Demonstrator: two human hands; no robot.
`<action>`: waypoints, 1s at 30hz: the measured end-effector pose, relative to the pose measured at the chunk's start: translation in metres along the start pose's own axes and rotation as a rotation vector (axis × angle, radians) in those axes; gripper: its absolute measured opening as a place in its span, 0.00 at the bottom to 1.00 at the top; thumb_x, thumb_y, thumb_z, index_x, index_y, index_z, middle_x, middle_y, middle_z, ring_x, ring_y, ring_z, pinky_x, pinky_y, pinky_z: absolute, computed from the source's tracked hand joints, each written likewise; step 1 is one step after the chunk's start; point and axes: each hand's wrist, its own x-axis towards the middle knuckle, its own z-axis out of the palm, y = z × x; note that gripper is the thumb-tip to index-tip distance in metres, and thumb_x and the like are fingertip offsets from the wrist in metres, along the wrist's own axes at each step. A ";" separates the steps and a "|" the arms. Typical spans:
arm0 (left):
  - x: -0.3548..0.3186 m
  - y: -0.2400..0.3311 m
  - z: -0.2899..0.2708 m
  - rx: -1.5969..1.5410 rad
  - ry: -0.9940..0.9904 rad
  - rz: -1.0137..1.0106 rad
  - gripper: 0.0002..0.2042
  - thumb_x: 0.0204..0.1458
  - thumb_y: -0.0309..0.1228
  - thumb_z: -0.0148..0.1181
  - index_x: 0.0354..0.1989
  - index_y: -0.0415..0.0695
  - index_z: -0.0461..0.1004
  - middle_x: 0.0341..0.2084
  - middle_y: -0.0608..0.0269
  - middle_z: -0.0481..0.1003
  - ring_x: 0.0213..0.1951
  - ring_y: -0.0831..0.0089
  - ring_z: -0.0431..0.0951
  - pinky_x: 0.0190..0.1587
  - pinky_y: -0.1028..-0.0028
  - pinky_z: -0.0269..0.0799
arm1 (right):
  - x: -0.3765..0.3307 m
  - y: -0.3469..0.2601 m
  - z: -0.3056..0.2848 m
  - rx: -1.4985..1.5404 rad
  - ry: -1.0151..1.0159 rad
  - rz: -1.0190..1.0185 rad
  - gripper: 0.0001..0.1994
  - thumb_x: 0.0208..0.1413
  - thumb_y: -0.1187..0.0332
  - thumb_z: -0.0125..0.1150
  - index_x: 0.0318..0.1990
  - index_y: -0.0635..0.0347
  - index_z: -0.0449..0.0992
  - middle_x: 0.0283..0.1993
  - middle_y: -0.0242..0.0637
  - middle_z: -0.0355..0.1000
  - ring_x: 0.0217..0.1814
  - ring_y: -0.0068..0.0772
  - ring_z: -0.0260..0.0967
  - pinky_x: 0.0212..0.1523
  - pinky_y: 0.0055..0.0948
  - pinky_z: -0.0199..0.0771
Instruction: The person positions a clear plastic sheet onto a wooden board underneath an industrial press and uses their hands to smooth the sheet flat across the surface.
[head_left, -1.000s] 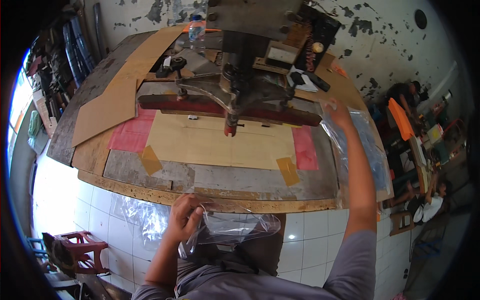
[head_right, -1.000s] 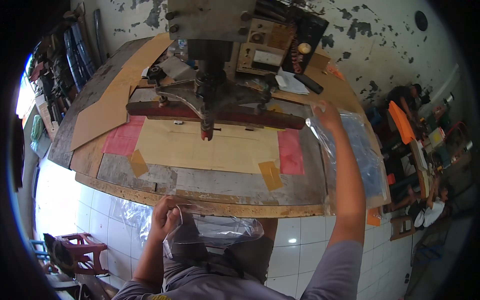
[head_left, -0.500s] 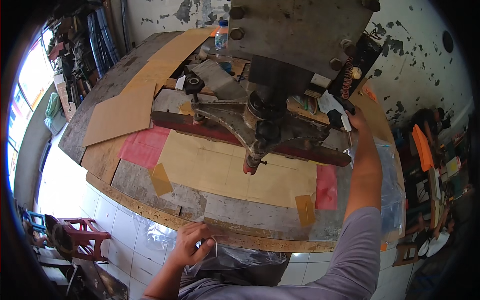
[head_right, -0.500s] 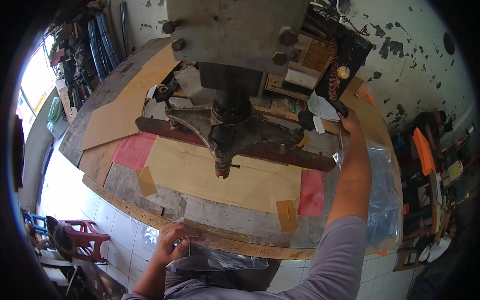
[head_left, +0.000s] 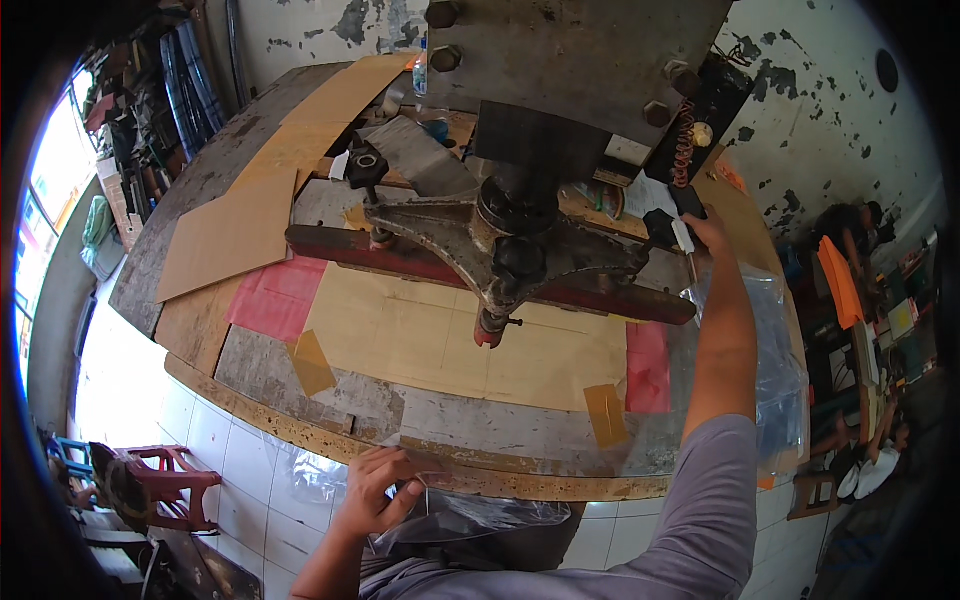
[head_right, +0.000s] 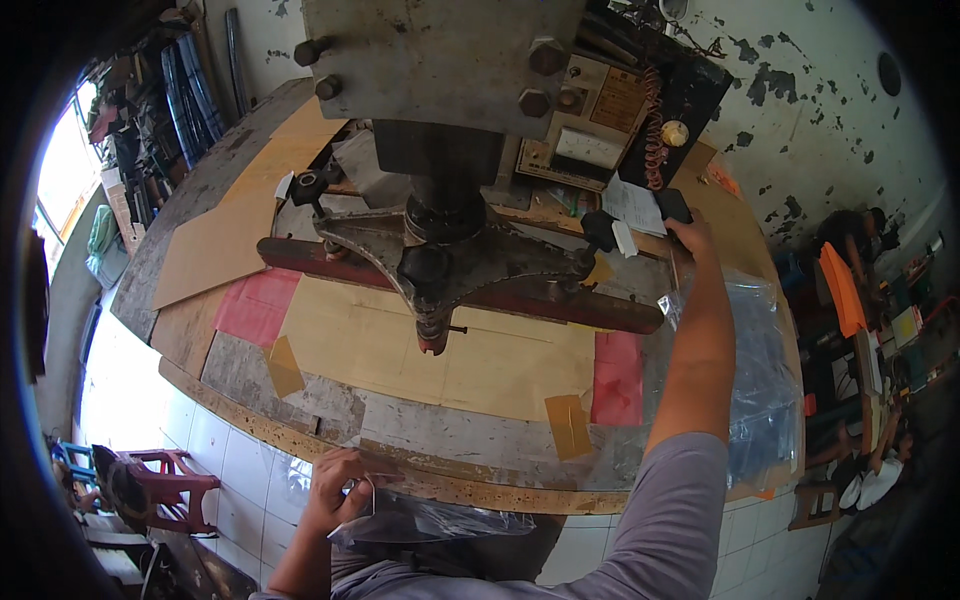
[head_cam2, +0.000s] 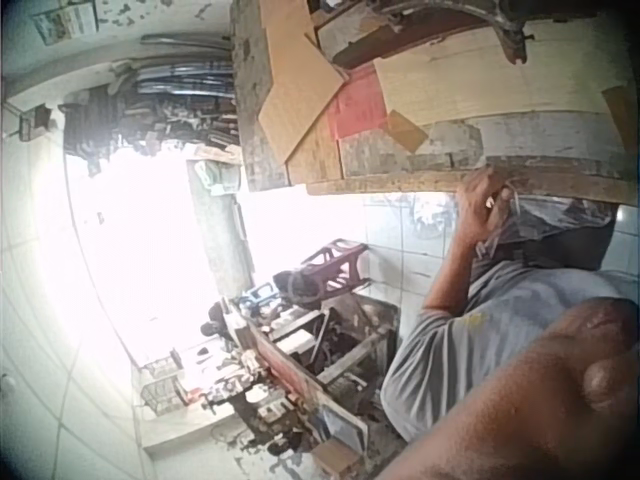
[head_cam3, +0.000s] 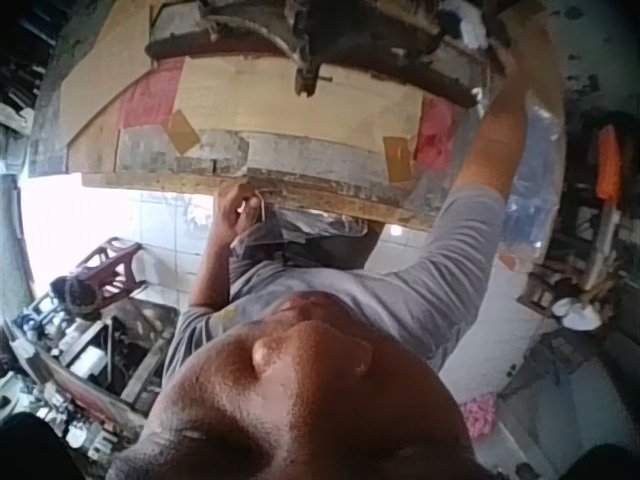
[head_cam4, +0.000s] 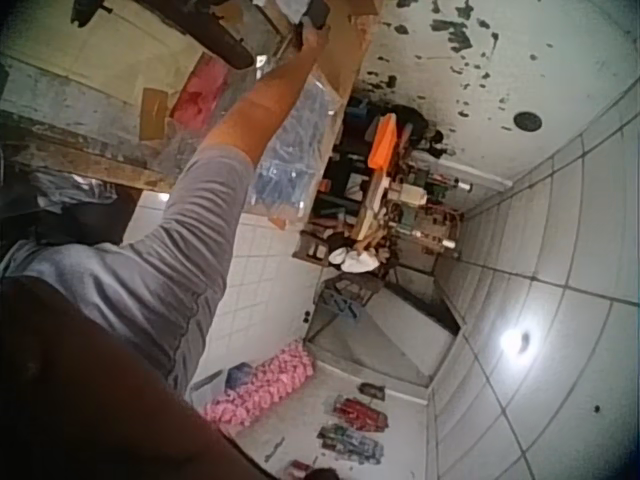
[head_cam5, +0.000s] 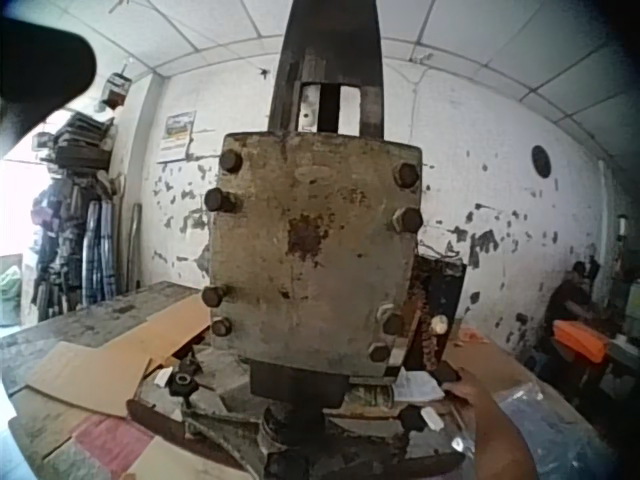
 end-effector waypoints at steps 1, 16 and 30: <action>-0.001 -0.001 0.000 0.009 -0.008 0.005 0.15 0.67 0.41 0.51 0.29 0.47 0.67 0.29 0.61 0.85 0.26 0.64 0.83 0.32 0.69 0.74 | 0.001 0.002 -0.002 0.007 0.006 0.010 0.49 0.38 0.50 0.72 0.70 0.64 0.63 0.66 0.54 0.69 0.66 0.49 0.69 0.65 0.38 0.68; 0.008 0.010 -0.004 -0.020 0.028 0.031 0.07 0.59 0.33 0.60 0.37 0.44 0.70 0.28 0.61 0.79 0.24 0.59 0.74 0.29 0.63 0.66 | 0.002 0.024 0.010 0.103 0.149 -0.103 0.46 0.41 0.54 0.75 0.69 0.66 0.64 0.63 0.58 0.71 0.63 0.51 0.71 0.63 0.40 0.70; 0.005 0.009 -0.003 -0.029 0.010 0.015 0.07 0.60 0.33 0.59 0.37 0.44 0.70 0.30 0.61 0.80 0.25 0.59 0.76 0.31 0.63 0.69 | -0.014 0.017 0.009 0.233 0.192 -0.166 0.45 0.43 0.58 0.77 0.69 0.65 0.63 0.67 0.57 0.66 0.68 0.51 0.66 0.67 0.41 0.65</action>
